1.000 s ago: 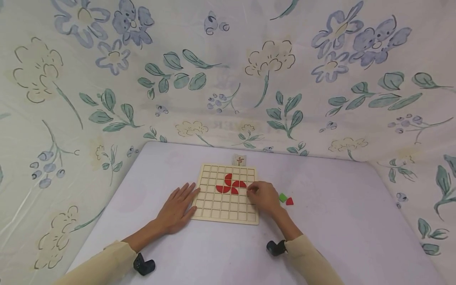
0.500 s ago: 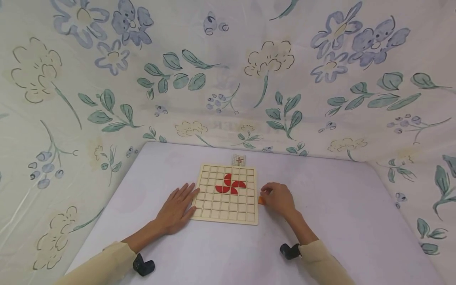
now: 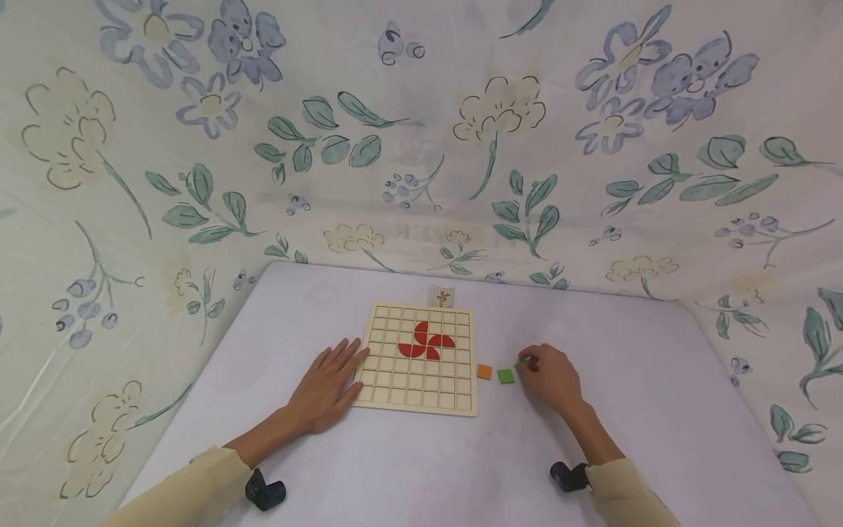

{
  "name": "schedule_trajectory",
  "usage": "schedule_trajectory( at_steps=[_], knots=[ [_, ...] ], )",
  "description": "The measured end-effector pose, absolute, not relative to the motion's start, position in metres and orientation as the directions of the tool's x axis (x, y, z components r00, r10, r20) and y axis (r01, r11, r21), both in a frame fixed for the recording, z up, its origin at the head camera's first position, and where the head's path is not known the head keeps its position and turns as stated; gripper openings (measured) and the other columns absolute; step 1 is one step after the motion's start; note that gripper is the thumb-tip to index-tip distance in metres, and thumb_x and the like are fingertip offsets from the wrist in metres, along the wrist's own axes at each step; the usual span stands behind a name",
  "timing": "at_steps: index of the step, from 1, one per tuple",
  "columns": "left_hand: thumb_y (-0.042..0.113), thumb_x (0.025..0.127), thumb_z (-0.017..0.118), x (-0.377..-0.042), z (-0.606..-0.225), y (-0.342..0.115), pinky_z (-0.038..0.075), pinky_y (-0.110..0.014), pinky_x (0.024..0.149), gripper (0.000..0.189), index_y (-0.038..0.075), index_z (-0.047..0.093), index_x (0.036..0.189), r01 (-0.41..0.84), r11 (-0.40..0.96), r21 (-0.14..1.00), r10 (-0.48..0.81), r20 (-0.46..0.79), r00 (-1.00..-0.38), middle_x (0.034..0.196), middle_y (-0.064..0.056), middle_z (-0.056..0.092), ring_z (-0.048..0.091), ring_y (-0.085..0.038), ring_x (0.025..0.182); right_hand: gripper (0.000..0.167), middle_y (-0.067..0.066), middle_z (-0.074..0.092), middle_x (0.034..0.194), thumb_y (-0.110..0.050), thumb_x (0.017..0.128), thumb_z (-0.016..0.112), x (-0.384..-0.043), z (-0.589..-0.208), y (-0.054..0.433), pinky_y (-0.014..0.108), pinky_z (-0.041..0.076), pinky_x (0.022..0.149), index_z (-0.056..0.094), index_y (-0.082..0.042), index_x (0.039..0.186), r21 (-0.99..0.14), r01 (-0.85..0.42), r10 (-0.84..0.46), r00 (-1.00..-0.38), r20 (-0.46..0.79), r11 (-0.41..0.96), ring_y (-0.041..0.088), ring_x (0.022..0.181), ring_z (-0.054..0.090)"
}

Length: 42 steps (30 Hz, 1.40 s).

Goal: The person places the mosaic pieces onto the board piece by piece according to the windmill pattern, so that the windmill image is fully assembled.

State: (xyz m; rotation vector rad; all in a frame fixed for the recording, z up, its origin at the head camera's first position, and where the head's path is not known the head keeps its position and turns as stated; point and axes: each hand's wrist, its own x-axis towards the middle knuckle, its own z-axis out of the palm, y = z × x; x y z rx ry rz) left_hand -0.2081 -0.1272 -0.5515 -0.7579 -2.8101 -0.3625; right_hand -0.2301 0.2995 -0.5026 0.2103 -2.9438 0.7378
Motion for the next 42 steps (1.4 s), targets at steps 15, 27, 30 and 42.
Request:
schedule_trajectory(
  at_steps=[15,27,30,42],
  knots=[
    [0.040,0.102,0.041,-0.209,-0.552,-0.128,0.016,-0.051,0.116,0.060,0.011,0.034,0.154,0.513,0.840,0.176,0.462,0.262,-0.847,0.160,-0.011,0.025,0.018,-0.030,0.147,0.023,0.007,0.066,0.087,-0.016,0.083,0.077,-0.219,-0.496,0.329,0.035,0.046,0.061,0.073,0.000,0.099,-0.444,-0.096,-0.095,-0.995,0.025,0.891,0.024,0.078,0.059],
    [0.039,0.102,0.042,-0.208,-0.551,-0.128,0.018,-0.051,0.115,0.059,0.011,0.035,0.153,0.524,0.833,0.176,0.471,0.272,-0.839,0.159,-0.012,0.027,0.020,-0.031,0.147,0.022,0.010,0.064,0.087,-0.002,0.080,0.077,-0.219,-0.496,0.327,0.038,0.051,0.068,0.071,0.005,0.100,-0.556,-0.120,-0.114,-0.992,0.046,0.822,0.025,0.079,0.057],
    [0.040,0.102,0.041,-0.208,-0.551,-0.128,0.019,-0.051,0.115,0.059,0.011,0.035,0.154,0.523,0.835,0.172,0.471,0.269,-0.840,0.159,-0.012,0.027,0.020,-0.031,0.147,0.020,0.010,0.065,0.088,0.001,0.081,0.076,-0.220,-0.493,0.324,0.038,0.052,0.068,0.070,0.004,0.100,-0.568,-0.130,-0.129,-0.991,0.042,0.813,0.024,0.079,0.059],
    [0.040,0.102,0.041,-0.209,-0.552,-0.128,0.019,-0.052,0.115,0.059,0.011,0.034,0.154,0.523,0.835,0.171,0.471,0.268,-0.840,0.159,-0.012,0.027,0.020,-0.032,0.146,0.019,0.009,0.064,0.091,0.002,0.084,0.073,-0.231,-0.492,0.301,0.034,0.054,0.066,0.070,0.001,0.103,-0.598,-0.181,-0.138,-0.983,0.117,0.781,0.025,0.081,0.061]
  ],
)
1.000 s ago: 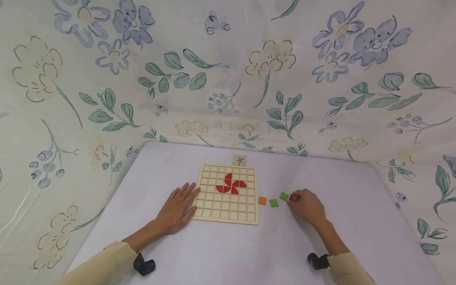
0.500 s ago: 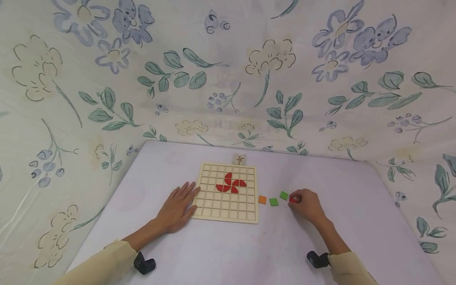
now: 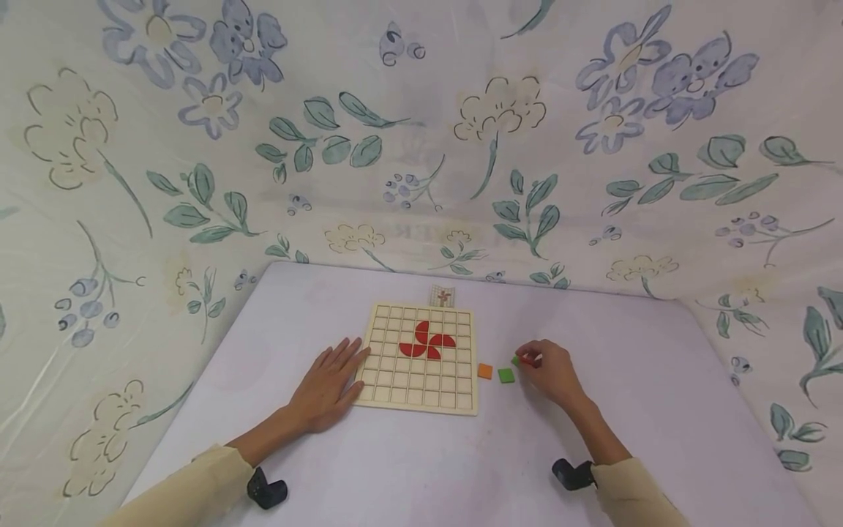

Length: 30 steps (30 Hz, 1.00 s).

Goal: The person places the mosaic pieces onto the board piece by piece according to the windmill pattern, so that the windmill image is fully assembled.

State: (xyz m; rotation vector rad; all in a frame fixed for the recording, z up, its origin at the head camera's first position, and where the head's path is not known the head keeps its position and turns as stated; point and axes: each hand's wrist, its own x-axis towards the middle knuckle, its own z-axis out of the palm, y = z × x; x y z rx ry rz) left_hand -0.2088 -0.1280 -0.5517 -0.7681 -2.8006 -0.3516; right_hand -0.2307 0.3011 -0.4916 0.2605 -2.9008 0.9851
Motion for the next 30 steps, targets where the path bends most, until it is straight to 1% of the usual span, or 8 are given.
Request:
schedule_trajectory(
  at_steps=[2,4,8,13,17,22,25,30],
  knots=[
    [0.040,0.102,0.041,-0.208,-0.552,-0.128,0.020,-0.052,0.115,0.059,0.011,0.034,0.154,0.523,0.835,0.171,0.472,0.264,-0.841,0.159,-0.012,0.026,0.021,-0.032,0.146,0.023,0.008,0.062,0.090,0.003,0.084,0.072,-0.232,-0.492,0.294,0.033,0.055,0.067,0.069,0.001,0.107,-0.606,-0.184,-0.137,-0.983,0.124,0.774,0.024,0.080,0.060],
    [0.040,0.103,0.041,-0.208,-0.552,-0.128,0.020,-0.052,0.115,0.059,0.011,0.034,0.154,0.522,0.836,0.168,0.473,0.261,-0.842,0.159,-0.012,0.026,0.021,-0.032,0.146,0.027,0.008,0.062,0.091,0.004,0.084,0.072,-0.234,-0.493,0.286,0.035,0.056,0.069,0.068,0.001,0.111,-0.615,-0.188,-0.137,-0.982,0.129,0.766,0.024,0.081,0.060],
    [0.040,0.103,0.040,-0.207,-0.551,-0.128,0.019,-0.051,0.115,0.059,0.011,0.034,0.154,0.521,0.838,0.164,0.473,0.259,-0.842,0.159,-0.012,0.026,0.021,-0.032,0.146,0.028,0.009,0.067,0.096,0.004,0.083,0.073,-0.239,-0.493,0.268,0.038,0.057,0.076,0.069,0.001,0.111,-0.636,-0.184,-0.144,-0.983,0.114,0.750,0.024,0.084,0.063],
    [0.040,0.103,0.040,-0.207,-0.551,-0.128,0.020,-0.051,0.115,0.059,0.011,0.034,0.154,0.520,0.839,0.161,0.472,0.259,-0.843,0.159,-0.012,0.026,0.020,-0.032,0.146,0.021,0.006,0.069,0.094,0.003,0.082,0.077,-0.242,-0.494,0.246,0.033,0.057,0.074,0.072,-0.002,0.101,-0.673,-0.201,-0.195,-0.977,0.086,0.712,0.019,0.081,0.064],
    [0.040,0.103,0.040,-0.207,-0.552,-0.128,0.019,-0.052,0.115,0.059,0.011,0.034,0.154,0.523,0.837,0.162,0.474,0.262,-0.841,0.159,-0.012,0.026,0.020,-0.032,0.146,0.016,0.003,0.068,0.090,0.004,0.082,0.075,-0.243,-0.494,0.230,0.031,0.056,0.071,0.073,-0.003,0.097,-0.697,-0.262,-0.259,-0.959,0.112,0.668,0.019,0.081,0.064],
    [0.040,0.102,0.040,-0.208,-0.553,-0.128,0.020,-0.052,0.115,0.059,0.011,0.034,0.154,0.526,0.835,0.163,0.474,0.271,-0.838,0.159,-0.012,0.027,0.021,-0.032,0.146,0.015,0.002,0.067,0.093,0.002,0.085,0.072,-0.245,-0.493,0.213,0.029,0.056,0.070,0.074,-0.005,0.099,-0.710,-0.321,-0.319,-0.937,0.143,0.627,0.018,0.082,0.064],
    [0.040,0.102,0.040,-0.208,-0.553,-0.129,0.019,-0.051,0.115,0.059,0.011,0.034,0.154,0.527,0.834,0.165,0.474,0.276,-0.836,0.159,-0.013,0.027,0.020,-0.032,0.146,0.016,0.003,0.068,0.096,0.002,0.087,0.070,-0.246,-0.493,0.204,0.029,0.055,0.071,0.074,-0.004,0.101,-0.710,-0.340,-0.344,-0.928,0.146,0.617,0.017,0.081,0.064],
    [0.040,0.102,0.040,-0.209,-0.555,-0.129,0.017,-0.050,0.116,0.059,0.011,0.034,0.154,0.529,0.830,0.175,0.473,0.280,-0.835,0.159,-0.012,0.026,0.019,-0.031,0.147,0.018,0.003,0.070,0.096,0.000,0.085,0.074,-0.246,-0.493,0.191,0.028,0.054,0.070,0.074,-0.003,0.104,-0.721,-0.304,-0.328,-0.938,0.111,0.623,0.015,0.078,0.062]
  ],
)
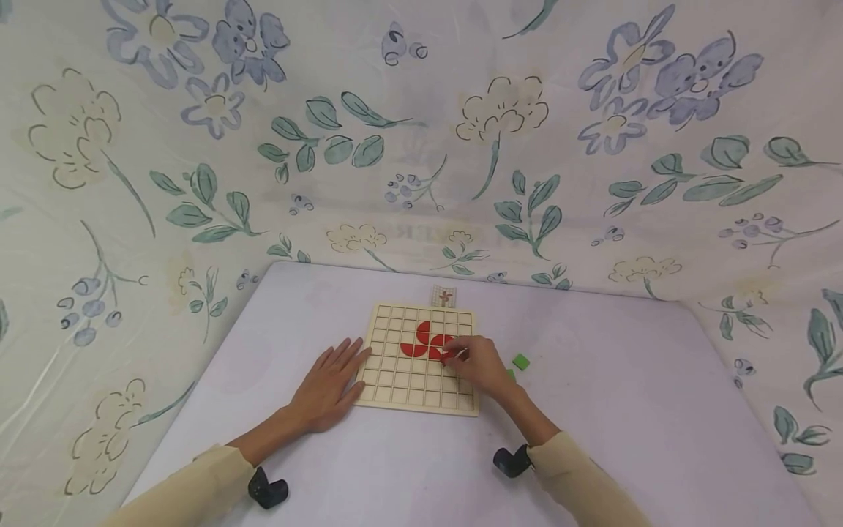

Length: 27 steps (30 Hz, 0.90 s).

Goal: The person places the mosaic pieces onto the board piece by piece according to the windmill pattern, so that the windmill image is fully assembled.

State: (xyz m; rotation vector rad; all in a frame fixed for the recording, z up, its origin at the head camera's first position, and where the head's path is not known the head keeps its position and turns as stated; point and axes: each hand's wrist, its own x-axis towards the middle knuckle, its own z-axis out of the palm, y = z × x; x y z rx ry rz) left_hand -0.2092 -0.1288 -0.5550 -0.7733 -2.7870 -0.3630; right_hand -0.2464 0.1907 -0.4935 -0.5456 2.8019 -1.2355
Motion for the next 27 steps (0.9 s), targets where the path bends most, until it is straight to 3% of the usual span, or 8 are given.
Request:
schedule_trajectory(
  at_steps=[12,20,27],
  knots=[
    [0.040,0.103,0.039,-0.211,-0.558,-0.130,0.014,-0.049,0.116,0.060,0.012,0.032,0.155,0.527,0.833,0.169,0.473,0.276,-0.837,0.160,-0.011,0.024,0.018,-0.030,0.147,0.008,-0.004,0.068,0.079,-0.007,0.082,0.080,-0.247,-0.499,0.175,0.028,0.053,0.066,0.076,-0.006,0.090,-0.739,-0.228,-0.269,-0.961,0.066,0.634,0.011,0.071,0.062],
    [0.040,0.102,0.040,-0.210,-0.556,-0.129,0.015,-0.049,0.116,0.060,0.011,0.033,0.154,0.525,0.833,0.175,0.469,0.278,-0.838,0.160,-0.011,0.024,0.019,-0.031,0.147,0.006,-0.005,0.062,0.079,-0.010,0.081,0.082,-0.248,-0.511,0.170,0.027,0.048,0.061,0.076,-0.012,0.080,-0.674,-0.257,-0.260,-0.960,0.099,0.692,0.011,0.069,0.055],
    [0.039,0.102,0.041,-0.210,-0.556,-0.128,0.016,-0.050,0.116,0.060,0.010,0.034,0.154,0.527,0.831,0.180,0.469,0.282,-0.837,0.160,-0.012,0.025,0.019,-0.032,0.147,0.007,-0.004,0.063,0.082,-0.010,0.081,0.082,-0.246,-0.510,0.174,0.029,0.048,0.061,0.076,-0.010,0.084,-0.684,-0.268,-0.251,-0.960,0.127,0.679,0.013,0.069,0.055]
  ],
)
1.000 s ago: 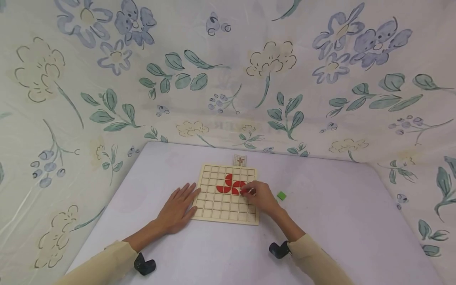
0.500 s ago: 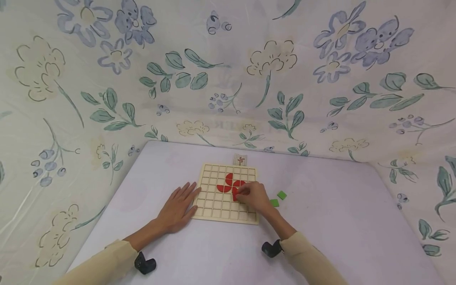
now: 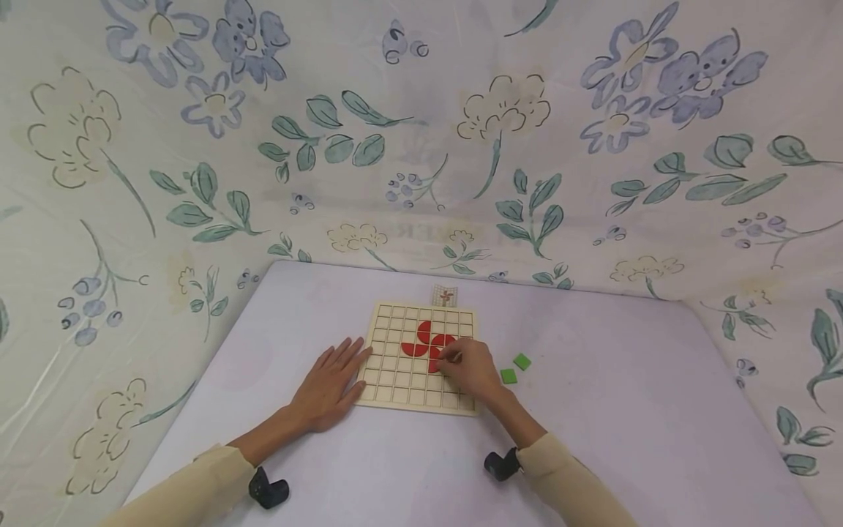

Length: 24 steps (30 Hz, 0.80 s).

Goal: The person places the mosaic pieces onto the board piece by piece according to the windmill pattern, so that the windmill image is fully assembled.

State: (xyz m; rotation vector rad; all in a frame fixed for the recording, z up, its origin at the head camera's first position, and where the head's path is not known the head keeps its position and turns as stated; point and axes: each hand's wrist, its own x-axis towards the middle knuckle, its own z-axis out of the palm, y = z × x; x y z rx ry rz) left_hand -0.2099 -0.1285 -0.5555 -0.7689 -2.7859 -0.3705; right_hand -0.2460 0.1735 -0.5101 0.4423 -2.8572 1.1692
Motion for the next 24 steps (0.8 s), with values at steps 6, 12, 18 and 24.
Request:
schedule_trajectory(
  at_steps=[6,12,18,24],
  knots=[
    [0.040,0.102,0.040,-0.210,-0.556,-0.128,0.017,-0.050,0.116,0.060,0.011,0.034,0.154,0.523,0.837,0.161,0.470,0.280,-0.837,0.160,-0.012,0.025,0.019,-0.031,0.147,0.013,-0.004,0.062,0.082,-0.012,0.078,0.085,-0.245,-0.510,0.179,0.029,0.048,0.062,0.075,-0.010,0.087,-0.677,-0.267,-0.261,-0.959,0.113,0.686,0.013,0.071,0.054],
    [0.041,0.102,0.039,-0.210,-0.555,-0.128,0.017,-0.050,0.116,0.060,0.012,0.033,0.154,0.519,0.839,0.161,0.469,0.268,-0.841,0.160,-0.011,0.025,0.019,-0.031,0.147,0.012,-0.005,0.060,0.077,-0.012,0.079,0.084,-0.244,-0.510,0.179,0.029,0.049,0.063,0.075,-0.008,0.085,-0.646,-0.316,-0.287,-0.946,0.155,0.695,0.013,0.070,0.054],
    [0.040,0.102,0.041,-0.209,-0.554,-0.128,0.018,-0.051,0.115,0.060,0.011,0.034,0.154,0.519,0.838,0.169,0.467,0.270,-0.842,0.159,-0.012,0.026,0.020,-0.031,0.147,0.011,-0.004,0.060,0.077,-0.011,0.079,0.083,-0.241,-0.507,0.182,0.031,0.049,0.065,0.073,-0.009,0.083,-0.625,-0.326,-0.276,-0.944,0.179,0.709,0.012,0.070,0.054],
    [0.040,0.103,0.040,-0.210,-0.555,-0.128,0.017,-0.050,0.116,0.060,0.011,0.033,0.154,0.522,0.837,0.164,0.471,0.267,-0.840,0.160,-0.012,0.025,0.019,-0.031,0.147,0.011,-0.003,0.061,0.077,-0.010,0.080,0.082,-0.237,-0.504,0.193,0.031,0.048,0.064,0.074,-0.008,0.086,-0.632,-0.289,-0.246,-0.956,0.157,0.719,0.013,0.070,0.054]
  ],
)
